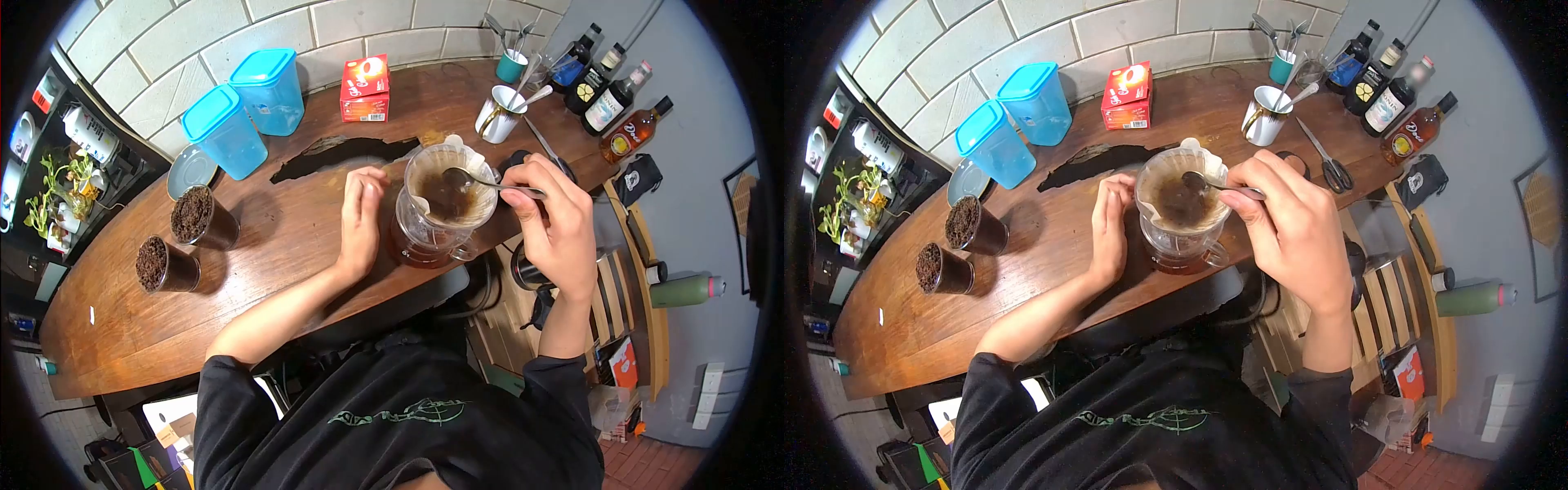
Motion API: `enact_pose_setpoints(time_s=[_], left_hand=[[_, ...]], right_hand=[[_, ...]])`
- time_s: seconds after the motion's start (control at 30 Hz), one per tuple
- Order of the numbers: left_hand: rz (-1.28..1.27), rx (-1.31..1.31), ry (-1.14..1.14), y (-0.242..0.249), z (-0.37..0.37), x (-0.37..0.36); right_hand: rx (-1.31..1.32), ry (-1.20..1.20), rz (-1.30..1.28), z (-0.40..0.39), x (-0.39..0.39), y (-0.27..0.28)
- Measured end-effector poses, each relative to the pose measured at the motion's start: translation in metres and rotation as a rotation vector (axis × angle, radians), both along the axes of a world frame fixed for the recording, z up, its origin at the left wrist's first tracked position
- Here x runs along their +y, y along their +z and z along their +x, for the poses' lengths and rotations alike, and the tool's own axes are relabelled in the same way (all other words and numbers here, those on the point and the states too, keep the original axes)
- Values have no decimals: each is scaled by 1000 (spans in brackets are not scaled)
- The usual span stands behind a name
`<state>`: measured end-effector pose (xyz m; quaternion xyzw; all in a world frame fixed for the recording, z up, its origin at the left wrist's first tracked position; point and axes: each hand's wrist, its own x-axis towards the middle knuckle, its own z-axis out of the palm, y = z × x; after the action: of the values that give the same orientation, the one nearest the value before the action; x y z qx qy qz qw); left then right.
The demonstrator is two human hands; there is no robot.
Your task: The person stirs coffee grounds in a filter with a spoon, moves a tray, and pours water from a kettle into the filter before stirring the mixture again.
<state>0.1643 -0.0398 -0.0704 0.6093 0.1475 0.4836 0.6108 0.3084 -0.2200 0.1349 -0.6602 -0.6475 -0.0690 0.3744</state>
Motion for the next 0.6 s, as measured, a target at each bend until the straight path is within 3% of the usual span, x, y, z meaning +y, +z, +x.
enact_pose_setpoints(time_s=[0.03, 0.1, 0.23, 0.6], left_hand=[[-2, 1, -2, 9, 0, -7], [253, -127, -80, 36, 0, -25], [529, 176, -141, 39, -9, -24], [560, 205, -119, 41, -9, -24]], right_hand=[[1, -2, -2, 0, 0, -2], [34, 3, -27, -1, 1, -6], [18, 5, -50, -1, 2, -7], [419, -12, 4, 18, 10, -32]])
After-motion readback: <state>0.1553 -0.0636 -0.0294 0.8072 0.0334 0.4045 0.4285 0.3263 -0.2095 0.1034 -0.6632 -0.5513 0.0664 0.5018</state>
